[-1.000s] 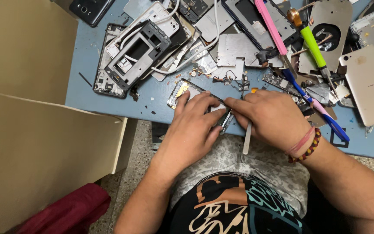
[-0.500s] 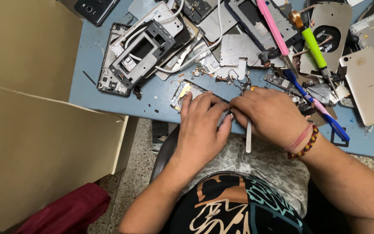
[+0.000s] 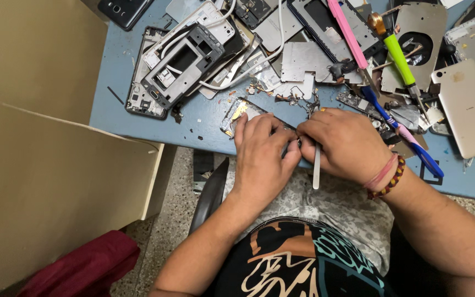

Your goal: The person disassembles a smartphone at a cluttered workbench, prying open the phone body and using a small pry tool to lift out internal components and flex cables, placing removed parts and debris on the bench.

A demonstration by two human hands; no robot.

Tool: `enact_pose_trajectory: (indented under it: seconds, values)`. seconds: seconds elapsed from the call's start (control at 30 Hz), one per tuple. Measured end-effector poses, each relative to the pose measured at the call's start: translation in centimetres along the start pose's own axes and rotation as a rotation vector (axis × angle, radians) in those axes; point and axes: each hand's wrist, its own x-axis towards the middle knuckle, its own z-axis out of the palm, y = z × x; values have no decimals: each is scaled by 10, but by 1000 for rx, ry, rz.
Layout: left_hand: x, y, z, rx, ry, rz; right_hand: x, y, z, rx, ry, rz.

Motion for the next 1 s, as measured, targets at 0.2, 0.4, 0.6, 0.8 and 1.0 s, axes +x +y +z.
enact_pose_trajectory:
  seconds: [0.2, 0.4, 0.6, 0.8, 1.0]
  values:
    - [-3, -2, 4, 14, 23, 16, 1, 3, 1, -4, -23, 13]
    - [-5, -5, 7, 19, 29, 21, 2, 4, 2, -12, -51, 19]
    - [-6, -6, 8, 19, 29, 27, 3, 2, 2, -15, -39, 36]
    - [-6, -5, 7, 0, 12, 24, 4, 1, 3, -10, -40, 77]
    - [-6, -5, 11, 1, 29, 19, 1, 7, 6, 30, -36, 51]
